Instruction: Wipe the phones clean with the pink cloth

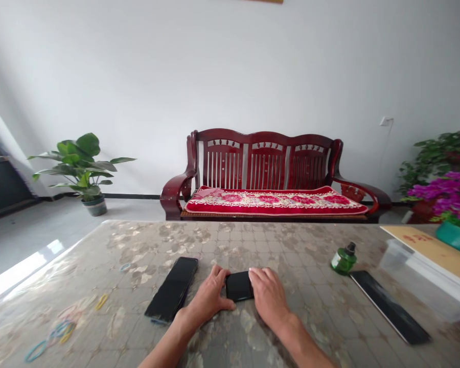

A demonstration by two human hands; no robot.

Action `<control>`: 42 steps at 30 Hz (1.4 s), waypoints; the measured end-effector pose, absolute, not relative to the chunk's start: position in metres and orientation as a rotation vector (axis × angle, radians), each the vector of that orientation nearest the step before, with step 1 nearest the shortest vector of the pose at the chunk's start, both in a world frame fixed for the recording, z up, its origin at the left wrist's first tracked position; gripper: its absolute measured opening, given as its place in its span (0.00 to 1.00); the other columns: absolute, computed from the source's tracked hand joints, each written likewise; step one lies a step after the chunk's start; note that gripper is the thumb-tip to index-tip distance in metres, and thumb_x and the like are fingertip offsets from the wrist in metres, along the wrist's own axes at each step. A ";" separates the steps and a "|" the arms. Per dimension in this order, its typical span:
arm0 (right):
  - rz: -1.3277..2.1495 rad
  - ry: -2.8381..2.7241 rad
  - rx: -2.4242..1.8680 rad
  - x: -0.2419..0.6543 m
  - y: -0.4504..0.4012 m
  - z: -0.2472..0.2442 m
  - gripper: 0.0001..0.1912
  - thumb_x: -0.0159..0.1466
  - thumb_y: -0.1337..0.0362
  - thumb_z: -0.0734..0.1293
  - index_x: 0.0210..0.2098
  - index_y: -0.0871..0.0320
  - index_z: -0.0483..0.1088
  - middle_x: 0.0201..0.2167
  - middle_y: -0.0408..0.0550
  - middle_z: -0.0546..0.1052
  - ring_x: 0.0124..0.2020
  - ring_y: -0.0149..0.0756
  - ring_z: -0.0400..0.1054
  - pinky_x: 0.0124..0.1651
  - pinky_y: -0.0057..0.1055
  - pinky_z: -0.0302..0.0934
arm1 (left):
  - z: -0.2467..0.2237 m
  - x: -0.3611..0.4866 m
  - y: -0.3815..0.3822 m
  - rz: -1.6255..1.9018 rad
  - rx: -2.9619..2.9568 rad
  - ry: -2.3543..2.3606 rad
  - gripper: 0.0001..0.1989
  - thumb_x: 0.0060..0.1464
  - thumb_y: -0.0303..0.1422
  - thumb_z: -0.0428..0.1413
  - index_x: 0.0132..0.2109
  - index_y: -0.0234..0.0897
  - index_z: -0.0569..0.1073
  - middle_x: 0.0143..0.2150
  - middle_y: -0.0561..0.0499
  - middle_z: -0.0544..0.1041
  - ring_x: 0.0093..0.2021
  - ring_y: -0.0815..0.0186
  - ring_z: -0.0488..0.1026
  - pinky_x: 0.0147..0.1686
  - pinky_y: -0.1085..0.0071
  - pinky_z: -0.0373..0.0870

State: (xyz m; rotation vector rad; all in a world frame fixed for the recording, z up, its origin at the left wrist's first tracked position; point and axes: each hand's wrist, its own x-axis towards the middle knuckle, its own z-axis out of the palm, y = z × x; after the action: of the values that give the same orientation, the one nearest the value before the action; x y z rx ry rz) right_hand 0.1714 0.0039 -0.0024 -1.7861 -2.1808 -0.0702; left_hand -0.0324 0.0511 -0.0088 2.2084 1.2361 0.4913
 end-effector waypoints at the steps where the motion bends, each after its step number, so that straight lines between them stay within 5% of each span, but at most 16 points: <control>1: -0.057 -2.216 -1.733 0.161 0.004 -0.002 0.18 0.69 0.71 0.57 0.52 0.56 0.73 0.52 0.47 0.76 0.50 0.42 0.66 0.54 0.35 0.56 | -0.009 -0.033 0.051 0.501 2.208 1.236 0.31 0.37 0.26 0.69 0.50 0.40 0.68 0.47 0.51 0.64 0.43 0.62 0.70 0.44 0.68 0.69; 20: -0.124 -2.145 -1.667 0.208 -0.028 -0.020 0.22 0.67 0.75 0.57 0.55 0.56 0.72 0.54 0.49 0.75 0.51 0.40 0.67 0.56 0.34 0.60 | -0.004 -0.031 0.047 0.501 2.230 1.276 0.29 0.39 0.26 0.69 0.50 0.38 0.68 0.46 0.51 0.64 0.44 0.61 0.71 0.45 0.68 0.68; 30: -0.028 -2.099 -1.485 0.222 0.046 -0.026 0.23 0.66 0.76 0.57 0.54 0.57 0.72 0.54 0.51 0.76 0.55 0.38 0.67 0.58 0.37 0.62 | 0.004 -0.011 0.021 0.367 2.330 1.570 0.21 0.47 0.35 0.69 0.43 0.39 0.66 0.44 0.49 0.69 0.48 0.55 0.71 0.47 0.65 0.66; 36: -0.006 -2.122 -1.490 0.216 0.064 -0.015 0.17 0.70 0.70 0.57 0.49 0.57 0.76 0.49 0.50 0.79 0.50 0.37 0.71 0.54 0.36 0.65 | 0.001 -0.004 0.007 0.309 2.368 1.391 0.09 0.54 0.29 0.62 0.39 0.41 0.69 0.41 0.52 0.72 0.44 0.60 0.73 0.42 0.69 0.67; 42: -0.080 -2.234 -1.429 0.208 0.027 -0.011 0.16 0.69 0.72 0.59 0.51 0.55 0.73 0.49 0.48 0.78 0.50 0.37 0.69 0.53 0.34 0.65 | -0.003 0.002 0.003 0.487 2.437 1.119 0.20 0.55 0.23 0.58 0.53 0.44 0.72 0.60 0.48 0.71 0.57 0.56 0.69 0.57 0.63 0.66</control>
State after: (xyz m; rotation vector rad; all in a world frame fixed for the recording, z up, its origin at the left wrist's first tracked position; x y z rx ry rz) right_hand 0.2076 0.0267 -0.0114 -1.4286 -2.2344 -0.0797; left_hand 0.0023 0.0029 -0.0035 2.4366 1.1189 0.4874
